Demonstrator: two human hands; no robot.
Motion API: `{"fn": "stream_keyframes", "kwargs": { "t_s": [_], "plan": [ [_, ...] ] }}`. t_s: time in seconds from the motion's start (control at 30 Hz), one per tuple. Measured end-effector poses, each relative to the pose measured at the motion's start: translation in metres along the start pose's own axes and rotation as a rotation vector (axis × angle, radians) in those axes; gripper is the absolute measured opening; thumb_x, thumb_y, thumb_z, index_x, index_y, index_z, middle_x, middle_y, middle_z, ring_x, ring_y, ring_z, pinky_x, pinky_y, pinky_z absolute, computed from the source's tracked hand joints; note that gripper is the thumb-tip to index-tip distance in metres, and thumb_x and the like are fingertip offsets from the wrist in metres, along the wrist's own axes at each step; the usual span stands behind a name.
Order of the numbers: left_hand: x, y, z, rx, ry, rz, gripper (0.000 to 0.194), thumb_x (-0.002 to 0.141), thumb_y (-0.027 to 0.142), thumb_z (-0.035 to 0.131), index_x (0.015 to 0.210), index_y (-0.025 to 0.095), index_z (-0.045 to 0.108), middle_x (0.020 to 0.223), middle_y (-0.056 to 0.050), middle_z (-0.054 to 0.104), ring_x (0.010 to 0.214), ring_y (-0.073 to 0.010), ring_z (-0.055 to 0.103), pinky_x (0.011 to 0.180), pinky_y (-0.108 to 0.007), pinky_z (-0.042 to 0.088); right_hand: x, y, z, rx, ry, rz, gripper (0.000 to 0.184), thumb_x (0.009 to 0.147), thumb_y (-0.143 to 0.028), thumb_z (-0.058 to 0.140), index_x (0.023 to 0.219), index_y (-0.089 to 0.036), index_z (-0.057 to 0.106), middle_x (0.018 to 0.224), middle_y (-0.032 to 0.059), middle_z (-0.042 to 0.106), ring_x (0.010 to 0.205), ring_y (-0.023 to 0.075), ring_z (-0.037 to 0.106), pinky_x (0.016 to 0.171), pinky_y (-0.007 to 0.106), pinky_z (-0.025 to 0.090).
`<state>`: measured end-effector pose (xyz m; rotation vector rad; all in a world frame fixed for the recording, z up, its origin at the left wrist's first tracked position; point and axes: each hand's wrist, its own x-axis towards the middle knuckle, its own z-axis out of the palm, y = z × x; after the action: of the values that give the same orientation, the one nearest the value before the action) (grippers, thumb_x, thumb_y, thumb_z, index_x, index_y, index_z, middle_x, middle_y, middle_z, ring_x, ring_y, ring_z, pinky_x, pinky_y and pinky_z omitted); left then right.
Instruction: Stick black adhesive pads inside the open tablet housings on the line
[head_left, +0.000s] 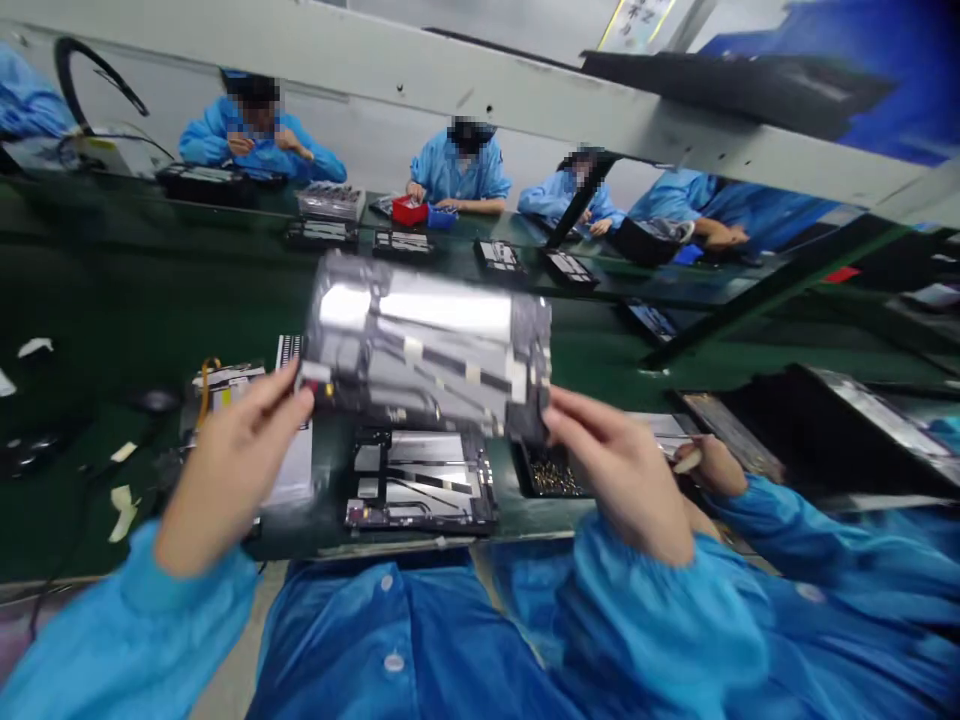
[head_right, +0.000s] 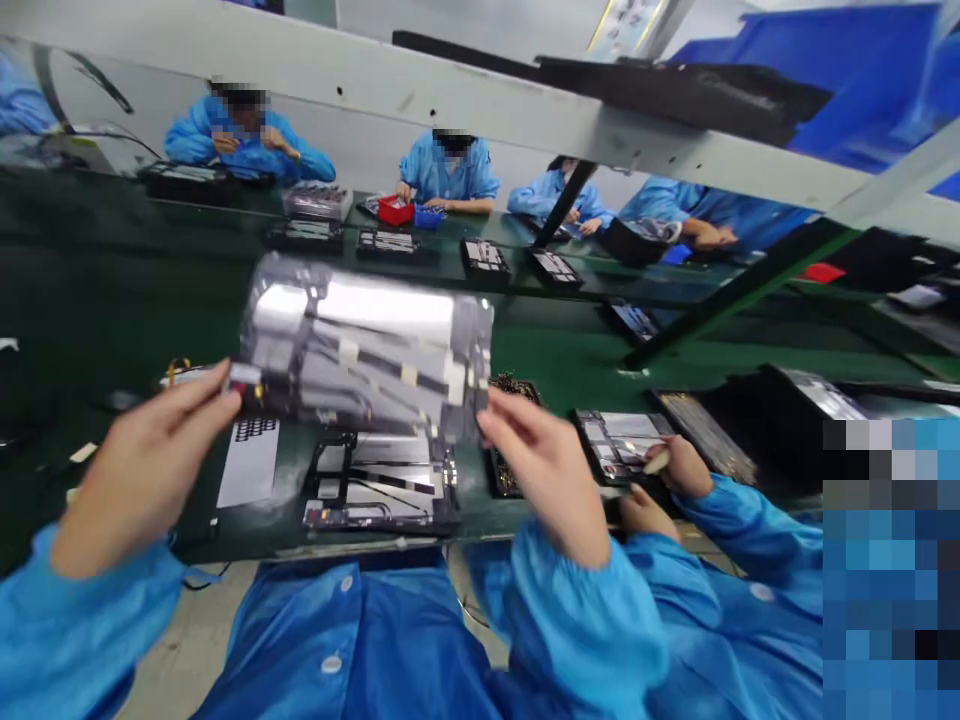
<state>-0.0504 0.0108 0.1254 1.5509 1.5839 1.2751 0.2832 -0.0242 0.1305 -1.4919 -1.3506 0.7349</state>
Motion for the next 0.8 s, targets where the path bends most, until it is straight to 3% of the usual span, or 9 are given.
{"fn": "stream_keyframes", "kwargs": {
  "t_s": [0.1,0.17,0.27,0.4,0.47,0.57,0.63,0.7,0.8],
  "plan": [
    [-0.078,-0.050,0.008,0.021,-0.098,-0.006,0.049,0.090,0.051,0.058,0.131,0.025,0.062,0.128,-0.004,0.068,0.121,-0.0233,0.063,0.103,-0.038,0.052,-0.074,0.042,0.001,-0.018,0.005,0.126,0.044,0.084,-0.050,0.071,0.118,-0.022,0.074,0.111,0.0081,0.075,0.095,0.0236,0.070,0.080,0.035,0.059],
    [-0.111,-0.092,0.026,0.072,-0.094,0.047,0.045,0.095,0.047,0.051,0.133,0.025,0.061,0.126,-0.006,0.068,0.118,-0.0214,0.064,0.100,-0.036,0.054,-0.093,0.077,0.008,-0.020,-0.038,0.188,0.050,0.081,-0.056,0.070,0.115,-0.021,0.075,0.113,0.0109,0.075,0.098,0.0263,0.070,0.082,0.037,0.059],
    [-0.131,-0.141,0.057,0.249,-0.050,0.100,0.040,0.096,0.044,0.048,0.124,0.021,0.066,0.123,-0.012,0.066,0.116,-0.0257,0.064,0.099,-0.044,0.054,-0.089,0.128,0.019,-0.040,-0.068,0.235,0.061,0.076,-0.066,0.067,0.112,-0.018,0.077,0.112,0.0139,0.075,0.098,0.0288,0.070,0.084,0.042,0.058],
    [-0.133,-0.160,0.075,0.332,0.005,0.123,0.038,0.096,0.040,0.049,0.122,0.019,0.067,0.126,-0.015,0.063,0.114,-0.0272,0.065,0.098,-0.049,0.054,-0.071,0.167,0.030,-0.244,-0.054,0.120,0.064,0.072,-0.073,0.061,0.095,-0.017,0.079,0.093,0.0136,0.074,0.089,0.0297,0.069,0.085,0.048,0.055],
    [-0.130,-0.157,0.069,0.366,0.005,0.147,0.039,0.097,0.036,0.049,0.131,0.022,0.061,0.133,-0.013,0.060,0.116,-0.0230,0.064,0.099,-0.042,0.054,-0.064,0.159,0.038,-0.428,-0.009,0.001,0.060,0.077,-0.070,0.058,0.095,-0.017,0.078,0.087,0.0129,0.070,0.086,0.0306,0.067,0.084,0.050,0.054],
    [-0.117,-0.158,0.046,0.428,0.007,0.174,0.039,0.098,0.031,0.047,0.136,0.025,0.055,0.134,-0.009,0.061,0.122,-0.0190,0.061,0.102,-0.036,0.052,-0.048,0.111,0.073,-0.527,-0.035,-0.243,0.041,0.090,-0.053,0.057,0.108,-0.019,0.072,0.100,0.0137,0.066,0.097,0.0304,0.063,0.090,0.048,0.051],
    [-0.103,-0.166,0.030,0.484,0.025,0.174,0.034,0.098,0.028,0.046,0.130,0.024,0.058,0.132,-0.009,0.063,0.125,-0.0223,0.058,0.108,-0.044,0.048,-0.030,0.070,0.119,-0.386,-0.285,-0.420,0.025,0.095,-0.038,0.057,0.111,-0.023,0.068,0.108,0.0110,0.064,0.103,0.0260,0.062,0.091,0.040,0.051],
    [-0.089,-0.177,0.020,0.538,0.034,0.171,0.030,0.097,0.025,0.048,0.122,0.022,0.063,0.132,-0.011,0.063,0.127,-0.0269,0.057,0.112,-0.053,0.041,-0.007,0.039,0.178,-0.297,-0.596,-0.543,0.014,0.096,-0.026,0.057,0.105,-0.024,0.068,0.104,0.0076,0.064,0.100,0.0216,0.063,0.089,0.034,0.052],
    [-0.080,-0.188,0.019,0.587,-0.005,0.184,0.027,0.093,0.018,0.051,0.115,0.022,0.066,0.131,-0.011,0.065,0.124,-0.0280,0.059,0.110,-0.054,0.042,0.023,0.026,0.266,-0.499,-0.792,-0.608,0.012,0.090,-0.013,0.064,0.099,-0.020,0.068,0.103,0.0066,0.065,0.099,0.0196,0.063,0.090,0.031,0.051]
  ]
}}
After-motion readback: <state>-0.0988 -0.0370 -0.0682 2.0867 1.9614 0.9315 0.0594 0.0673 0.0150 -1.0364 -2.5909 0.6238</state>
